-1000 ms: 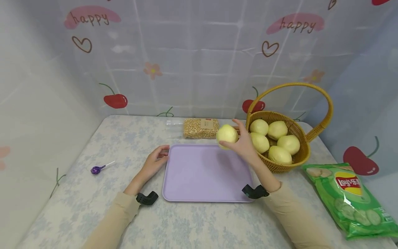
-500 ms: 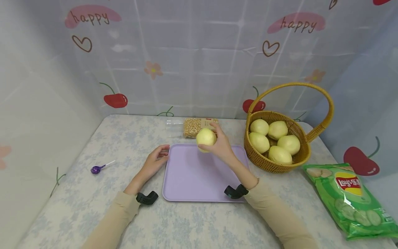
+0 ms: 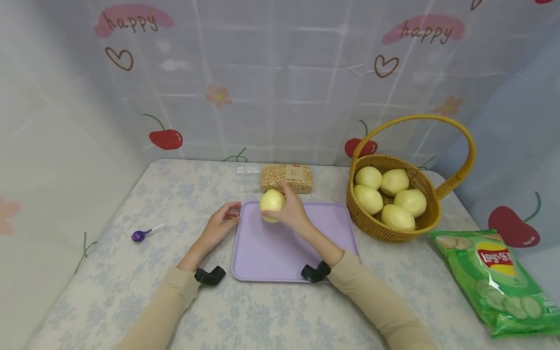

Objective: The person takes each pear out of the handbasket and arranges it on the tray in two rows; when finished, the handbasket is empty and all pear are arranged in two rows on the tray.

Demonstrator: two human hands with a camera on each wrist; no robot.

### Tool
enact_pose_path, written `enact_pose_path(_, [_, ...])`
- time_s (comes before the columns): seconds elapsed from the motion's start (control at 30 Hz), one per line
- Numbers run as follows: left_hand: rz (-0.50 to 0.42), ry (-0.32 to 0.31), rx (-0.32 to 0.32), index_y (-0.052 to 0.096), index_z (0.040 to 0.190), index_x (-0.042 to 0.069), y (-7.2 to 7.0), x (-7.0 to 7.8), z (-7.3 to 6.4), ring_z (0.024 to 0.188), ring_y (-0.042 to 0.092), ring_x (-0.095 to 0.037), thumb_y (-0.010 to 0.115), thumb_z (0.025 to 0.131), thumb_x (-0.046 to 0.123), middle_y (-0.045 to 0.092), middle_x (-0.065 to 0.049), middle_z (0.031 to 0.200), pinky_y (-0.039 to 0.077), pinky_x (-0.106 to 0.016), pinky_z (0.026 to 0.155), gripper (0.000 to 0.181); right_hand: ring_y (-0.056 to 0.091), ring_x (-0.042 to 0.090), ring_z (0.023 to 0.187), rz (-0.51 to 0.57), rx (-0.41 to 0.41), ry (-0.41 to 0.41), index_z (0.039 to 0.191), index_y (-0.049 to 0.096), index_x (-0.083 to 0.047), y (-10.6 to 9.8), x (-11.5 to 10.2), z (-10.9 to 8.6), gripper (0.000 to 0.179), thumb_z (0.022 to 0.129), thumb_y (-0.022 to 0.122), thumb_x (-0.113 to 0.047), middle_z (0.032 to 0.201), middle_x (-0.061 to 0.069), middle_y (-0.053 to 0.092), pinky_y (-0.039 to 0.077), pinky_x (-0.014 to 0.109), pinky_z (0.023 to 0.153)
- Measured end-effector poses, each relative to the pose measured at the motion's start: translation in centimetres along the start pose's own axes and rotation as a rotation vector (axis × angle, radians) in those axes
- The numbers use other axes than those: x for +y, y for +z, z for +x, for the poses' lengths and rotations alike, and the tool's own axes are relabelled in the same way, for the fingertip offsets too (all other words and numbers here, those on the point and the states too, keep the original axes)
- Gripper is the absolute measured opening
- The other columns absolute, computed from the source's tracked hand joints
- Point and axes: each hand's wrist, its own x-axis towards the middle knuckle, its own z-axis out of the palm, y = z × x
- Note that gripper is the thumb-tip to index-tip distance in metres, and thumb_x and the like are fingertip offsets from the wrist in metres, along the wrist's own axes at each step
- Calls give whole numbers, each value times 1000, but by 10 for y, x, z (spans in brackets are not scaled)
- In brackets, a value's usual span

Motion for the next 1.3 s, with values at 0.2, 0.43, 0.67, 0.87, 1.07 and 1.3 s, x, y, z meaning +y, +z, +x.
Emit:
enact_pose_path(0.2, [0,-9,-6,47,137,8,1,2,0,119,56,-29,56,95,16,52,-13,139,44,-46,104,44,54,34,119,11,-23,13,142,38,-5,4,4,0,89,69,86,-20,139,16,48,54,48,88])
enact_pose_path(0.43, [-5,2,-17,45,138,-1,-1,17,-5,120,54,-36,54,96,10,49,-21,139,42,-51,104,44,58,34,114,19,-32,53,142,38,-4,6,7,2,87,70,85,-22,130,20,55,55,46,86])
enact_pose_path(0.67, [8,2,-32,44,137,-6,-5,40,-12,119,54,-38,53,95,6,49,-24,138,43,-50,104,44,54,33,118,-12,-42,53,143,36,-3,7,9,2,89,70,85,-24,134,18,49,53,46,90])
enact_pose_path(0.87, [-7,-1,-33,44,137,-6,-5,40,-12,119,54,-39,54,95,5,49,-24,138,42,-51,104,44,55,33,114,-27,-85,56,146,31,-4,9,8,1,87,77,79,-28,132,20,50,52,46,89])
enact_pose_path(1.07, [3,-9,-31,44,137,-5,-5,40,-12,119,54,-37,54,95,7,49,-23,138,43,-50,104,44,58,31,109,-44,-127,73,148,31,-9,11,8,0,86,79,77,-32,127,20,56,53,42,86])
enact_pose_path(1.3, [-20,-10,-33,44,136,-6,-5,40,-12,119,53,-39,55,95,6,49,-25,137,42,-52,104,44,57,33,115,-28,-180,102,149,30,-10,10,7,-2,84,81,75,-33,128,22,57,52,45,89])
